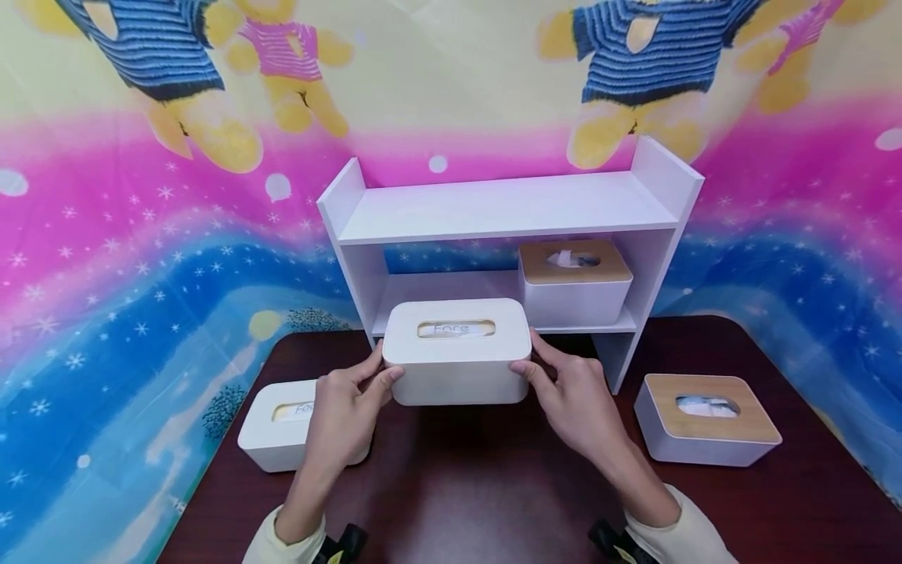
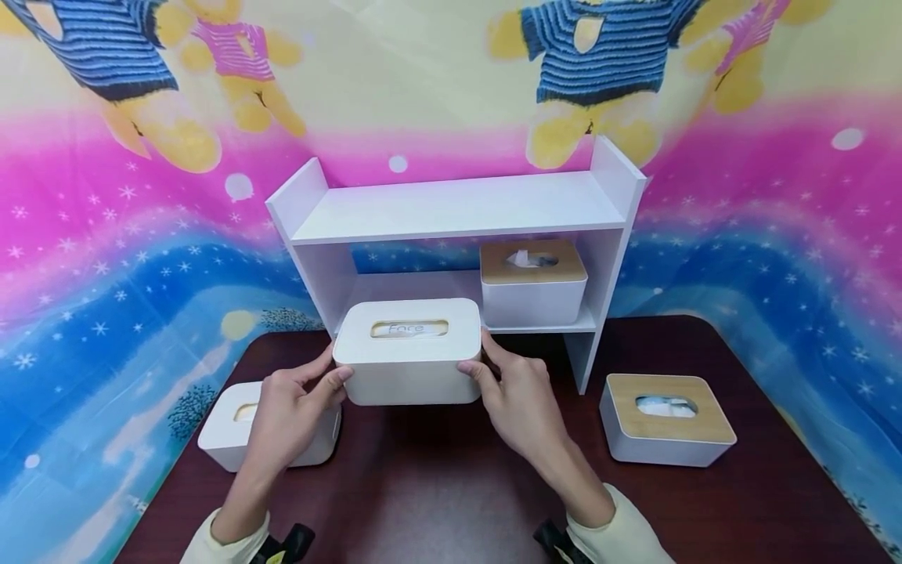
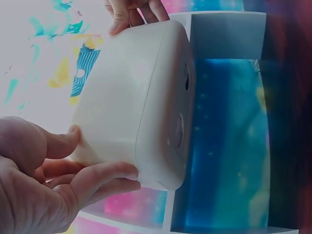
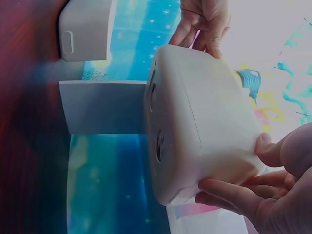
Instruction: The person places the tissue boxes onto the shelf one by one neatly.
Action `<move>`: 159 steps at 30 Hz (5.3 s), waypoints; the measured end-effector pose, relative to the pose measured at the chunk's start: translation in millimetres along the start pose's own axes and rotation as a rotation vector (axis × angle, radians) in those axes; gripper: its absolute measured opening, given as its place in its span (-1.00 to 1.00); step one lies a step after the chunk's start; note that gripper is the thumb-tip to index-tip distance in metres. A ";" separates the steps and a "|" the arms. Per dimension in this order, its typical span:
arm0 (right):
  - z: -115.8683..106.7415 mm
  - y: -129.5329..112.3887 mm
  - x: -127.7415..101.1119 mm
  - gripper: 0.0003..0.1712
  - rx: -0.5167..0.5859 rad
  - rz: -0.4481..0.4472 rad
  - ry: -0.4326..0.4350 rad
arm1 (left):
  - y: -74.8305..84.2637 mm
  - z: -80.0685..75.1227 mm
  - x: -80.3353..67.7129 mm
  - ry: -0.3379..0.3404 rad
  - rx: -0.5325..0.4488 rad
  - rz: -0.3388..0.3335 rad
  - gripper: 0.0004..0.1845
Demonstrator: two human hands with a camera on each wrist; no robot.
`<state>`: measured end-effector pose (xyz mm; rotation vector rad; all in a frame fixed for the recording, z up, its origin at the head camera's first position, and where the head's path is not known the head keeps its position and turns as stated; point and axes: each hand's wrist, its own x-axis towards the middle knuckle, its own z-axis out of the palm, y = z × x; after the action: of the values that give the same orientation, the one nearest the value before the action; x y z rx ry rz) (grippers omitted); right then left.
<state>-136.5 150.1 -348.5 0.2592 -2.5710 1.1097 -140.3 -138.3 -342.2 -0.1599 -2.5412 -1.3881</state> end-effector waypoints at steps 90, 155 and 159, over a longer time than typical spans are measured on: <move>54.6 -6.3 48.1 -0.01 0.242 0.094 0.050 | -37.0 -0.4 66.0 0.046 -0.164 0.004 -0.32; 230.5 -42.1 -0.1 0.24 0.217 -0.129 -0.602 | -201.7 -111.4 -18.3 -0.312 0.305 -0.462 0.25; 228.4 -44.3 -2.7 0.19 0.197 -0.116 -0.595 | -199.3 -107.5 -22.2 -0.269 0.259 -0.425 0.13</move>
<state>-172.4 -47.1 -466.6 0.8955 -2.8825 1.4096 -143.7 -336.2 -454.3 0.2744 -3.0855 -1.2140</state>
